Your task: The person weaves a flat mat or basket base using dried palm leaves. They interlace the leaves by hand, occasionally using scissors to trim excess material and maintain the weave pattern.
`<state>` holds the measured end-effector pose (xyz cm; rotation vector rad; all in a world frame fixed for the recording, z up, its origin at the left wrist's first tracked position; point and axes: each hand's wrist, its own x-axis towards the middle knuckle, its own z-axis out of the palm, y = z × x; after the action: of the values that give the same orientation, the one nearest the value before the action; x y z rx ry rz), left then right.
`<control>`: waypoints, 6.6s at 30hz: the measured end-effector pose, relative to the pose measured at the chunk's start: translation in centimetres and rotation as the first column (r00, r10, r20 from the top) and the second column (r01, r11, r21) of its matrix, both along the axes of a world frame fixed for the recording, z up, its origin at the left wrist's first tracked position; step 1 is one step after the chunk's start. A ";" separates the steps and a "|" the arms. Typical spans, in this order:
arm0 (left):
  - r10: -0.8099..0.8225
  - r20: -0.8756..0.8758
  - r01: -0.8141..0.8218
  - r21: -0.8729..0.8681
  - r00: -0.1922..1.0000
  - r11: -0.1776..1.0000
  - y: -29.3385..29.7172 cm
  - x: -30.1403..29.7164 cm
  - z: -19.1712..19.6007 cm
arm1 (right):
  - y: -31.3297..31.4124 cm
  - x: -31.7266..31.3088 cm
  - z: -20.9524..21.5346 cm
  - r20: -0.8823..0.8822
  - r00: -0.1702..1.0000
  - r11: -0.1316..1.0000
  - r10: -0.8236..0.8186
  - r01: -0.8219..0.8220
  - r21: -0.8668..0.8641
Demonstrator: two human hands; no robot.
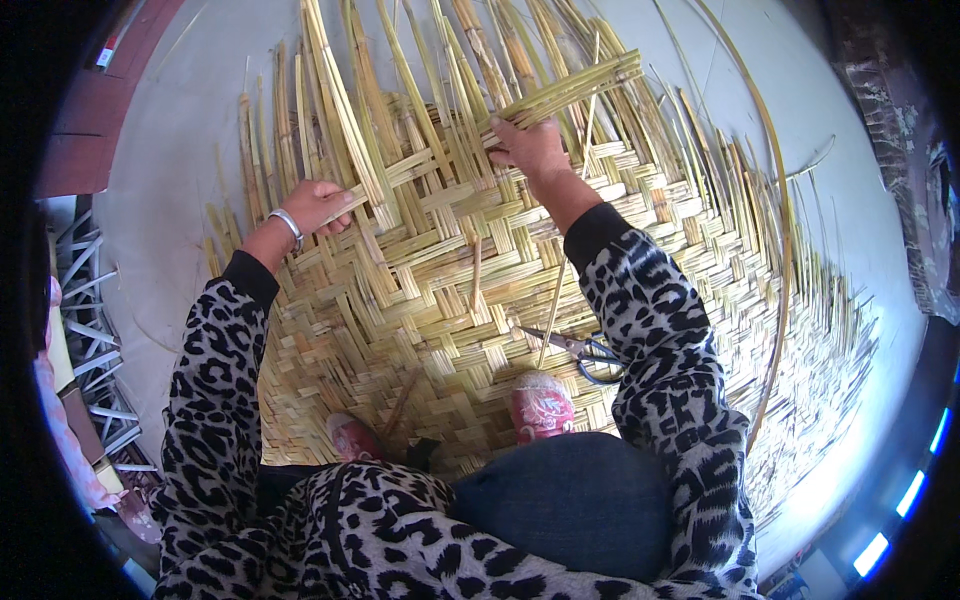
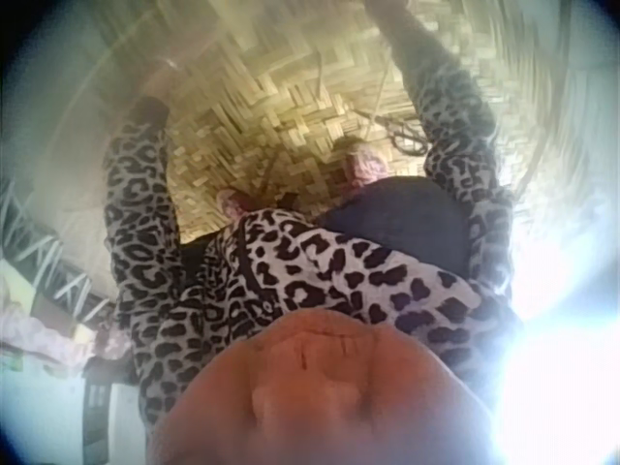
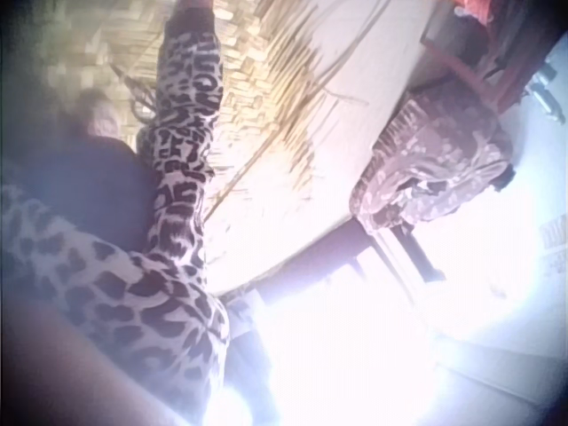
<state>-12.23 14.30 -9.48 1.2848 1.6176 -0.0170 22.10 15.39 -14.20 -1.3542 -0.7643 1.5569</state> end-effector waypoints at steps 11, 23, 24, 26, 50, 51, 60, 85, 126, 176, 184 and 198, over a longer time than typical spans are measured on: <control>-0.171 -0.234 0.187 0.047 0.957 0.981 0.0 1.4 0.0 | -0.6 3.3 0.0 -0.291 0.922 0.967 -0.254 0.245 -0.067; -0.215 -0.265 0.232 0.035 0.940 0.972 -1.9 0.4 -0.6 | -3.0 3.1 -0.4 -0.001 0.989 0.987 -0.149 0.149 -0.066; -0.258 -0.289 0.282 0.045 0.922 0.958 -1.8 0.4 -0.7 | -2.8 3.1 -0.4 0.003 0.991 0.987 -0.137 0.137 -0.086; -0.316 -0.306 0.346 0.049 0.898 0.937 -1.6 0.3 -0.7 | -2.8 3.3 -0.4 -0.045 0.989 0.986 -0.144 0.139 -0.090; -0.449 -0.510 0.674 0.462 0.734 0.577 -0.5 13.6 3.2 | -4.5 6.9 0.3 -0.396 0.905 0.987 -0.158 0.148 -0.056; -0.477 -0.459 0.662 0.503 0.749 0.555 -0.2 15.9 2.7 | -4.6 7.2 0.5 -0.400 0.908 0.992 -0.125 0.119 -0.042; -0.546 -0.275 0.611 0.366 0.791 0.702 3.1 23.9 0.7 | -4.6 11.1 2.3 -0.223 0.951 0.974 0.214 -0.189 0.128; 0.251 0.160 -0.297 0.524 0.955 0.798 1.0 22.8 -5.7 | 7.4 8.6 0.5 0.763 0.443 0.799 0.471 -0.581 -0.156; -0.401 -0.310 0.476 0.222 0.862 0.851 4.3 25.3 -2.5 | -0.8 12.3 -2.2 0.579 0.808 0.988 -0.108 0.023 0.152; -0.207 -0.206 0.288 0.550 0.957 0.784 4.3 35.5 -0.7 | 7.6 15.2 3.1 0.987 0.056 0.902 -0.153 -0.399 0.162; -0.167 -0.139 0.218 0.596 0.976 0.773 4.0 35.4 -0.6 | 9.8 16.5 2.7 0.915 0.404 0.890 0.008 -0.419 0.177; -0.132 -0.093 0.161 0.651 0.987 0.742 3.6 35.1 -0.9 | 10.8 17.5 0.2 0.948 0.286 0.919 0.136 -0.393 -0.013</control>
<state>22.91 17.87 -10.37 1.9620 1.6070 0.4784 39.62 26.21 -14.02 -2.0089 -1.9310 0.6558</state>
